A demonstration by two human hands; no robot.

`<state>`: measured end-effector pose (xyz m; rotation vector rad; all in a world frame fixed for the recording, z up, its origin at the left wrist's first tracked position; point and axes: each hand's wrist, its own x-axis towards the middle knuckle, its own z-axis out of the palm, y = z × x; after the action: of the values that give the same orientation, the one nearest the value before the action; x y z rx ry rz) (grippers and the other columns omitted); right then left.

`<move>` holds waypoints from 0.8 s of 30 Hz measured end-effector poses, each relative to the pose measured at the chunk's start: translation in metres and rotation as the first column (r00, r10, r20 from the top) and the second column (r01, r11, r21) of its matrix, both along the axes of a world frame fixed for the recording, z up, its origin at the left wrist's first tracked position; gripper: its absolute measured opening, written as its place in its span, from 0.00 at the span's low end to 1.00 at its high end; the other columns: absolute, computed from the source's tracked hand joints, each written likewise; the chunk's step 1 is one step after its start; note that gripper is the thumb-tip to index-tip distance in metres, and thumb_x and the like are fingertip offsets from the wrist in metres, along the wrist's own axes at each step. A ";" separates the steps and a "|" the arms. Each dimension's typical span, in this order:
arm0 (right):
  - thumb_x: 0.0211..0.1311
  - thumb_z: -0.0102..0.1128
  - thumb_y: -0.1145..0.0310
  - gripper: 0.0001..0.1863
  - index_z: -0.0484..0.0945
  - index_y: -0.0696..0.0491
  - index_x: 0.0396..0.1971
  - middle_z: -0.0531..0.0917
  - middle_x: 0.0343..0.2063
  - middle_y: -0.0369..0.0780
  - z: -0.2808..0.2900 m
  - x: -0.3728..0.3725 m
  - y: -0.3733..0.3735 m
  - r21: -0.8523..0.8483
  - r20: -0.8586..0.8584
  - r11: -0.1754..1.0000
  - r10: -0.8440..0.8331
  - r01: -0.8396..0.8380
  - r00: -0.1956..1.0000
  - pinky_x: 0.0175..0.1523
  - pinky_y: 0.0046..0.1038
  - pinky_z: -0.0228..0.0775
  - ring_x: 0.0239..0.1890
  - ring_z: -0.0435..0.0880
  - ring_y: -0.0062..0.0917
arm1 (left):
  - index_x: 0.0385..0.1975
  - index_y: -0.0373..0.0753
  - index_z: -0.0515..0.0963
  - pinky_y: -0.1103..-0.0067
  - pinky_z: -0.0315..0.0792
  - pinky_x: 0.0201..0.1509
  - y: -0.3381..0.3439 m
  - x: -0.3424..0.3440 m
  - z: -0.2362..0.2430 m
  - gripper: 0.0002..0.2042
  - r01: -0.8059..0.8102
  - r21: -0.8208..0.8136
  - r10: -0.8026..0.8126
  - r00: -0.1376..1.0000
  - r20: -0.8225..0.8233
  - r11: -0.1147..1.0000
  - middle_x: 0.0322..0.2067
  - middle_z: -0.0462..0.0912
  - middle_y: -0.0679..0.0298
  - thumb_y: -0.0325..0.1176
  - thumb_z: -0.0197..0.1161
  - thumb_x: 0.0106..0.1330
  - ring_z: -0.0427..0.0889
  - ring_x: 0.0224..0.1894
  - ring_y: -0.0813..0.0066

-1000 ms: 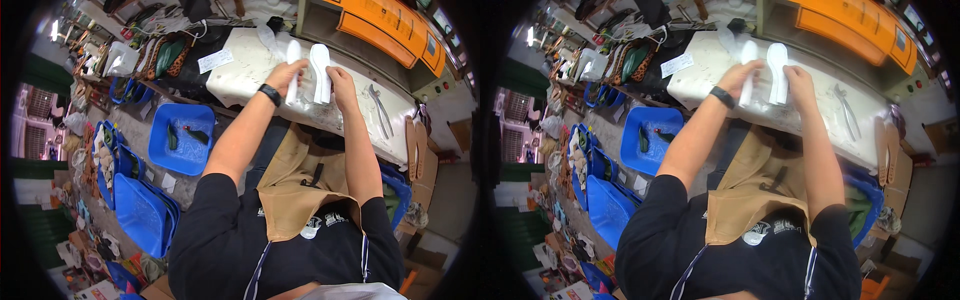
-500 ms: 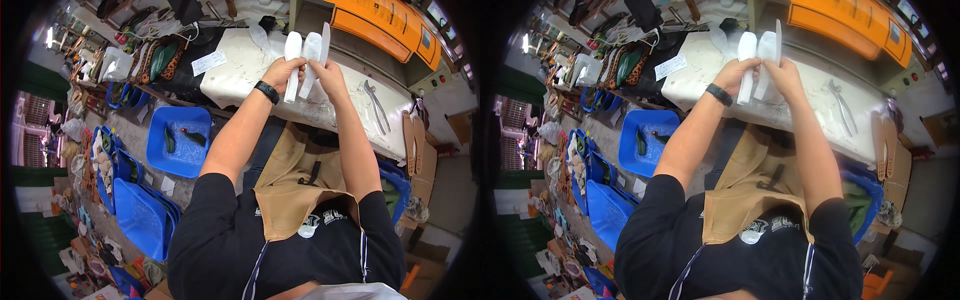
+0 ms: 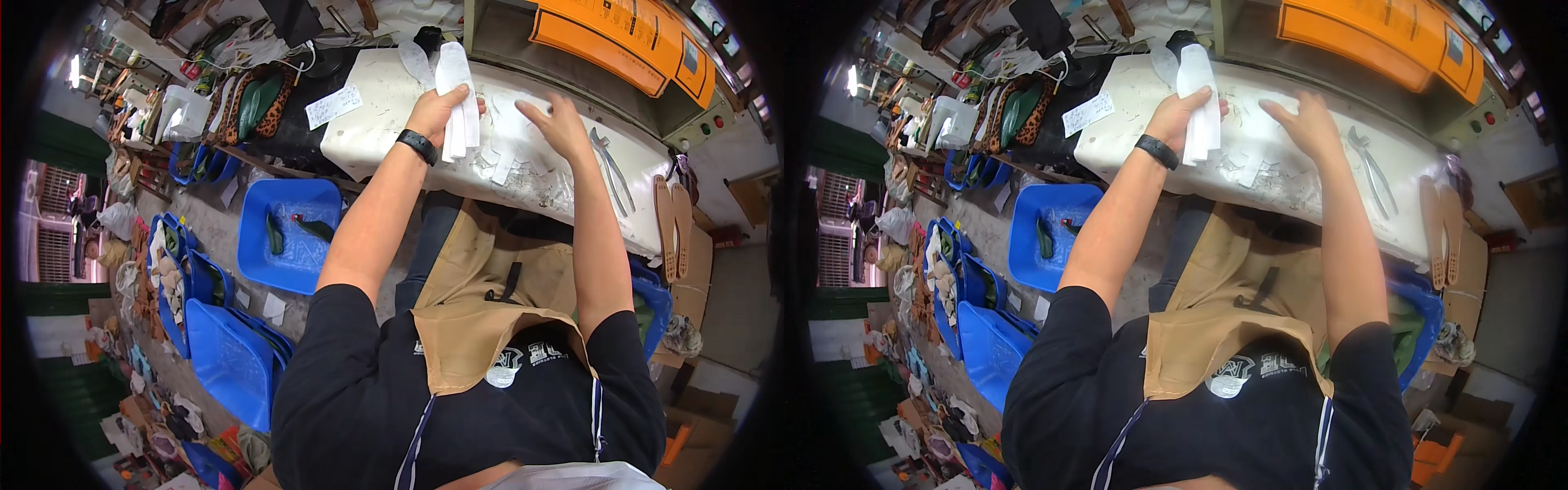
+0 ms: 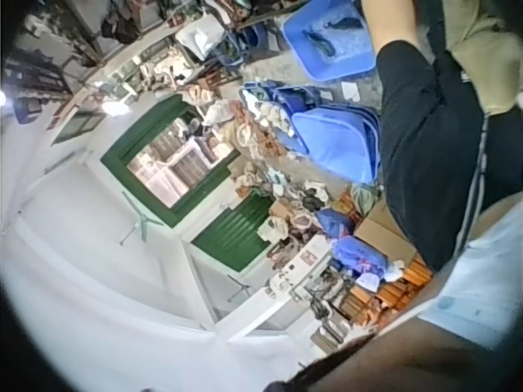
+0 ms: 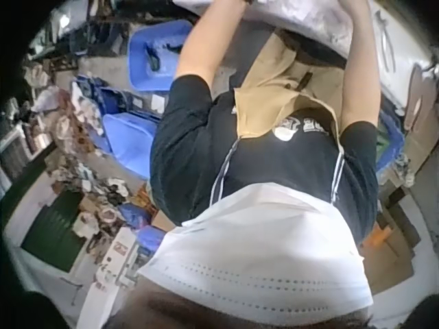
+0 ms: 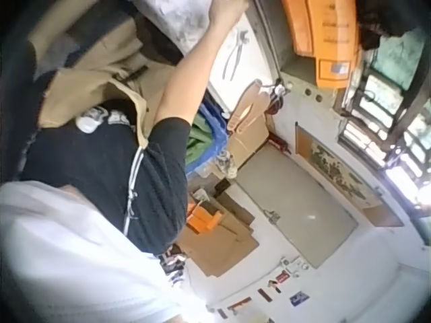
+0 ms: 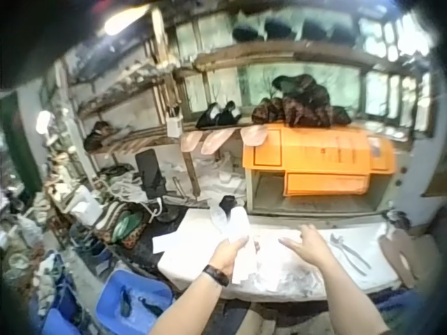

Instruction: Recorder is assembling or repairing shoes by applying adhesive and using tools to secure parts.

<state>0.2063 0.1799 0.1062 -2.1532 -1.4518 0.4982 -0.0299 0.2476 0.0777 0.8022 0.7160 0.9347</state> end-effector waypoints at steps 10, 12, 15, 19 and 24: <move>0.67 0.66 0.48 0.31 0.83 0.63 0.53 0.86 0.40 0.47 -0.032 -0.017 0.016 0.305 -0.593 0.952 0.165 0.030 0.788 0.50 0.26 0.76 0.42 0.81 0.27 | 0.53 0.21 0.74 0.73 0.87 0.42 -0.012 0.026 0.011 0.18 0.086 -0.212 -0.063 0.991 0.116 0.973 0.40 0.87 0.45 0.32 0.64 0.73 0.89 0.36 0.60; 0.67 0.65 0.51 0.30 0.82 0.64 0.55 0.86 0.45 0.49 -0.035 -0.010 0.011 0.256 -0.305 0.967 0.079 0.002 0.949 0.55 0.28 0.75 0.48 0.82 0.32 | 0.54 0.21 0.74 0.73 0.86 0.42 -0.010 0.015 0.006 0.19 0.086 -0.156 -0.067 0.990 0.122 0.984 0.40 0.87 0.46 0.32 0.64 0.73 0.89 0.36 0.60; 0.67 0.63 0.54 0.29 0.81 0.64 0.56 0.86 0.50 0.50 -0.035 -0.010 0.004 0.198 0.025 0.980 0.000 -0.005 1.000 0.60 0.31 0.75 0.53 0.84 0.36 | 0.54 0.21 0.74 0.73 0.86 0.42 -0.010 0.010 0.002 0.20 0.089 -0.102 -0.075 0.989 0.128 0.991 0.40 0.87 0.47 0.33 0.65 0.73 0.89 0.36 0.61; 0.69 0.63 0.56 0.24 0.84 0.62 0.51 0.85 0.38 0.43 -0.008 -0.039 0.003 0.302 -0.546 0.953 0.203 -0.035 0.813 0.49 0.25 0.73 0.42 0.80 0.27 | 0.56 0.20 0.73 0.71 0.84 0.49 -0.018 0.022 0.008 0.22 0.031 0.079 -0.011 0.971 -0.240 0.996 0.46 0.85 0.42 0.35 0.63 0.74 0.88 0.46 0.58; 0.69 0.63 0.57 0.22 0.84 0.61 0.50 0.85 0.38 0.43 -0.037 -0.017 0.017 0.233 -0.671 0.971 0.126 0.046 0.730 0.50 0.25 0.73 0.41 0.80 0.27 | 0.55 0.19 0.73 0.71 0.83 0.50 -0.011 0.027 -0.001 0.22 0.057 0.000 -0.057 0.998 0.003 0.998 0.44 0.86 0.43 0.35 0.63 0.73 0.88 0.47 0.58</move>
<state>0.1892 0.1964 0.0697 -1.4939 -1.0577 0.9637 -0.0024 0.2365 0.0763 0.8166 0.6869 0.8838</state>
